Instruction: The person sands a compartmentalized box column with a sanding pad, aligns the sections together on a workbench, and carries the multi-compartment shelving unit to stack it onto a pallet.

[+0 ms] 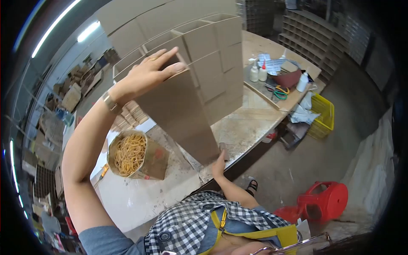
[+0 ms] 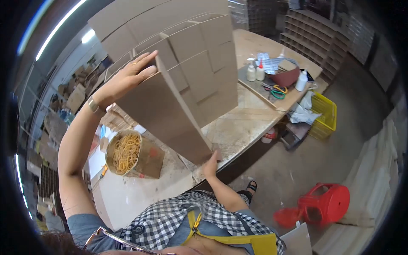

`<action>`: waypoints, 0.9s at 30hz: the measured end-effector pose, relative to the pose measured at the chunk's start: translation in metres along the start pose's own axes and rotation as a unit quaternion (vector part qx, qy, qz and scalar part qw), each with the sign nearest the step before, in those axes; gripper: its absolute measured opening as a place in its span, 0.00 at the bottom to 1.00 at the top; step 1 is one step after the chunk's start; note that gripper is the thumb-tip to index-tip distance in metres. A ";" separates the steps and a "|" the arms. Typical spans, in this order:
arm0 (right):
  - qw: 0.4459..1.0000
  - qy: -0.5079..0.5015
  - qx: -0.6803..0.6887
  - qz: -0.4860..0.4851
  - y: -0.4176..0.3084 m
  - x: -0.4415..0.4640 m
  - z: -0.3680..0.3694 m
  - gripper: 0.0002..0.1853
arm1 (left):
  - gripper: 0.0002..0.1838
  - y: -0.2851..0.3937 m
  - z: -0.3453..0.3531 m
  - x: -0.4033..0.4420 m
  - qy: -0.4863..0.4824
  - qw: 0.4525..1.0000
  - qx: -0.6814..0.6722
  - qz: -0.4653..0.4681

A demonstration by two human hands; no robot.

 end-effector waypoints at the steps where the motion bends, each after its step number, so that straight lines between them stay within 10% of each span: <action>1: 1.000 -0.003 -0.010 0.023 0.008 0.005 0.007 0.38 | 0.33 -0.002 -0.001 0.002 0.000 1.000 -0.006 0.003; 10: 0.996 0.033 0.013 -0.087 0.014 0.007 -0.036 0.35 | 0.32 -0.007 -0.025 -0.013 0.094 0.956 -0.278 0.025; 16: 0.997 0.043 0.006 0.068 0.026 0.007 -0.065 0.31 | 0.30 -0.053 -0.044 -0.066 0.339 0.846 -0.410 0.036; 20: 0.994 0.011 -0.061 0.085 0.022 -0.011 -0.050 0.27 | 0.24 -0.151 0.095 -0.112 0.416 0.727 -0.541 -0.080; 27: 0.970 -0.080 0.025 0.229 -0.026 -0.018 -0.007 0.24 | 0.24 -0.185 0.412 -0.154 0.279 0.610 -0.663 -0.332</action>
Point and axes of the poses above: each hand's wrist, its own x-axis towards the middle knuckle, its own z-axis out of the palm, y = z × x, the point moved 8 cm from there along x, towards the middle knuckle
